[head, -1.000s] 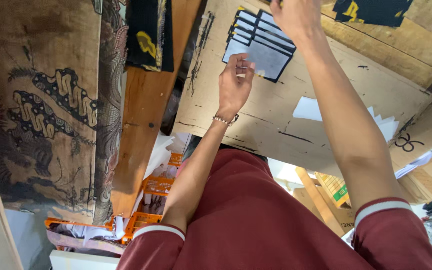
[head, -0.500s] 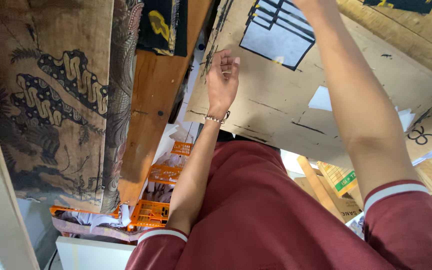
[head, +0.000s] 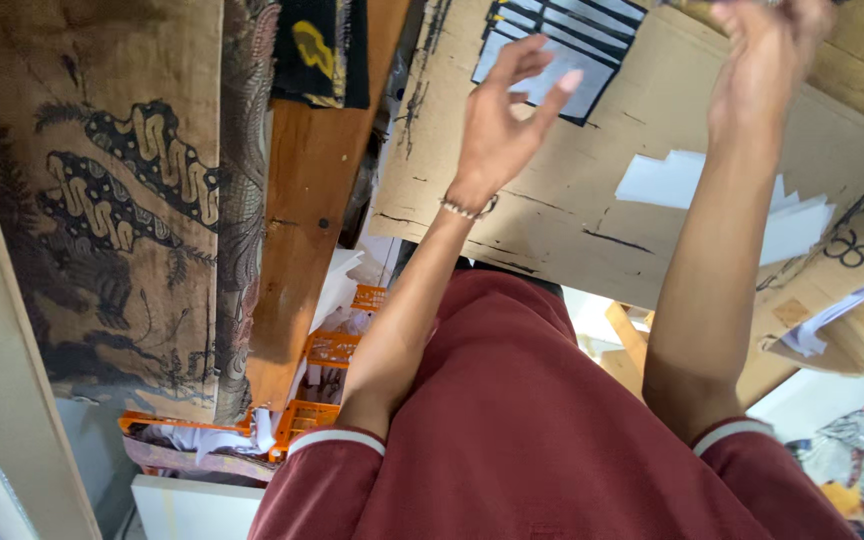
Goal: The person repeatedly picks up small black rectangular items and wraps each one with a white paper sheet on a wooden workbench. The wrapped items are stacked in a neat pile on the table. A second person is visible nearby handling similar white sheets.
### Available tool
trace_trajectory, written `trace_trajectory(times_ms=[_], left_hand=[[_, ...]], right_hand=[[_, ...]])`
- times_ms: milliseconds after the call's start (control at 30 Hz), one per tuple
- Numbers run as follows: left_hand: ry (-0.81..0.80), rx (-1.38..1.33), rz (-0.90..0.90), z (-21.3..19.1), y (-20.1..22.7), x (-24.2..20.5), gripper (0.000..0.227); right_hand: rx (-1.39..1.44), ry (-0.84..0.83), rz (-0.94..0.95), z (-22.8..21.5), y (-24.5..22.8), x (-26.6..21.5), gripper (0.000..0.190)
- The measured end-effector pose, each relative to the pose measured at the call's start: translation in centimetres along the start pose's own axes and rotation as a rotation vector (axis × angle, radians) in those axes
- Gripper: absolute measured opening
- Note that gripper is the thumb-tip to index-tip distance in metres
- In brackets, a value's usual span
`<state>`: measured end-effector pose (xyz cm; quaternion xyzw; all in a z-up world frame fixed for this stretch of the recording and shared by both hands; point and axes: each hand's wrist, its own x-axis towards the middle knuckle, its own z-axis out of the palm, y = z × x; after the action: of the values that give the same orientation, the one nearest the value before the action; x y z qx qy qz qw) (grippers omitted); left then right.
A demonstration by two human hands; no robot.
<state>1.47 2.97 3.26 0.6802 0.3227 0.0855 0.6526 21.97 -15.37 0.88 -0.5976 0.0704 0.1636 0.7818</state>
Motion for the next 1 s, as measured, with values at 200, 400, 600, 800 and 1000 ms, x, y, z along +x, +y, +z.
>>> trace_trajectory(times_ms=[200, 400, 600, 800, 1000], left_hand=[[-0.297, -0.116, 0.239, 4.6, 6.4, -1.3, 0.074], [-0.282, -0.063, 0.121, 6.9, 7.8, -7.3, 0.051], [-0.155, -0.241, -0.198, 6.1, 3.5, -10.2, 0.022], [-0.167, -0.398, -0.337, 1.9, -0.8, -10.2, 0.011], [-0.084, -0.465, -0.447, -0.5, -3.1, -7.7, 0.012]], right_hand=[[-0.245, -0.131, -0.044, -0.2, -4.2, -12.1, 0.012], [-0.723, -0.165, -0.16, 0.3, -5.8, -18.4, 0.013], [-0.757, -0.317, -0.283, 0.3, -7.0, -20.0, 0.032], [-0.56, -0.755, -0.107, -1.6, -3.8, -19.0, 0.04], [-0.582, -0.586, 0.308, -2.8, 1.7, -18.9, 0.016]])
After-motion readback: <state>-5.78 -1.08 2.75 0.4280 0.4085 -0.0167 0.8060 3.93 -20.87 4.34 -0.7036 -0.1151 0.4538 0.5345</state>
